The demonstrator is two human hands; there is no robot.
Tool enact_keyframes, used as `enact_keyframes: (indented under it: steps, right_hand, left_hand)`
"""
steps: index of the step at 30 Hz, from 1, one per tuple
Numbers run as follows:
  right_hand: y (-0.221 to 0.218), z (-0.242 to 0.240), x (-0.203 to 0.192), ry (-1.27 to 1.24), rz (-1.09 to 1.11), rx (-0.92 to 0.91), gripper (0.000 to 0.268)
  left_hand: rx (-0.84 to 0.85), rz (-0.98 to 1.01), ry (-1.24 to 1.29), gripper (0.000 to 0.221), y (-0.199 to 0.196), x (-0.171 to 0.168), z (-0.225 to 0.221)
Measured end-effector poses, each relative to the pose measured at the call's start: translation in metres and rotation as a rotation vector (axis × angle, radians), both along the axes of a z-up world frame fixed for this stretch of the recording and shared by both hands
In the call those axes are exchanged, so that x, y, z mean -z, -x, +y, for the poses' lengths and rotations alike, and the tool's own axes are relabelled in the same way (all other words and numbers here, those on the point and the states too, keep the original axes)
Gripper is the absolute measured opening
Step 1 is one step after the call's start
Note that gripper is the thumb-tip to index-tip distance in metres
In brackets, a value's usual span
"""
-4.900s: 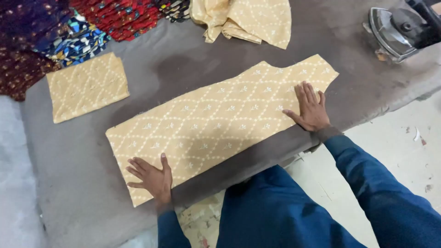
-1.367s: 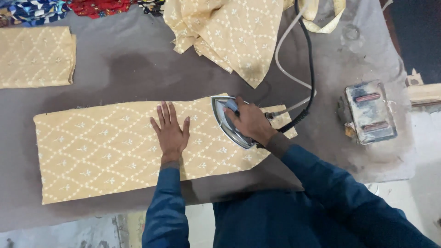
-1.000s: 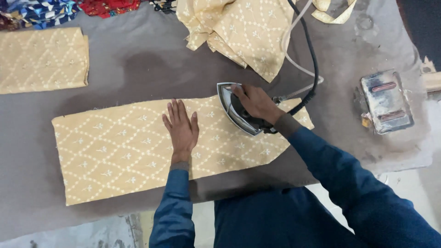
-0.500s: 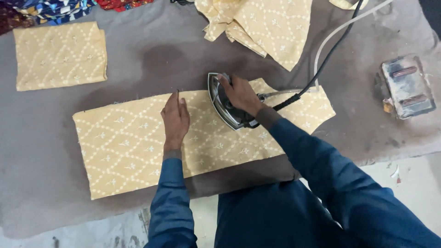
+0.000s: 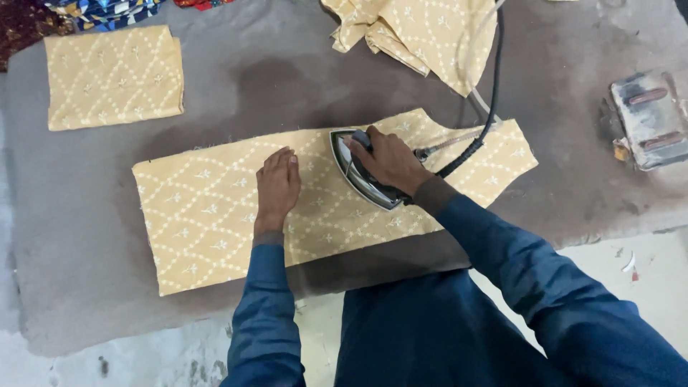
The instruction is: Ironing and folding patterned fabric pieces on a pressing table in a factory setting.
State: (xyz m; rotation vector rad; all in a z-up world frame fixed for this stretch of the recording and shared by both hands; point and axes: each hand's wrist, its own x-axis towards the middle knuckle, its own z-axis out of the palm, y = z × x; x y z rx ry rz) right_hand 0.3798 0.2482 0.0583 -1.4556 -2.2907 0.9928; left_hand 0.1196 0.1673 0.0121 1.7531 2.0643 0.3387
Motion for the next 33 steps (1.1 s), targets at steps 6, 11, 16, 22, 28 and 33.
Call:
enact_keyframes:
  steps: [6,11,16,22,28,33]
  right_hand:
    - [-0.017,-0.032,-0.017,0.008,-0.118,-0.168,0.064]
    - [-0.068,-0.078,-0.024,-0.014,-0.149,-0.476,0.062]
    - [-0.120,-0.085,-0.009,-0.073,-0.194,-0.602,0.063]
    - [-0.180,-0.047,-0.030,-0.084,-0.289,-0.622,0.065]
    - [-0.224,-0.035,-0.006,-0.076,-0.306,-0.526,0.058]
    - [-0.204,-0.030,-0.044,0.116,-0.161,-0.384,0.057]
  left_hand:
    - [0.041,0.007,0.034,0.060,0.006,0.011,0.000]
    - [0.030,0.087,0.075,0.065,0.002,0.027,0.004]
    - [0.013,0.117,0.054,0.062,-0.067,-0.020,-0.009]
    - [0.121,0.104,-0.016,0.065,-0.154,0.011,-0.020]
    - [0.116,0.255,-0.007,0.076,-0.165,0.030,-0.028]
    - [0.097,0.120,-0.141,0.073,-0.153,0.035,-0.029]
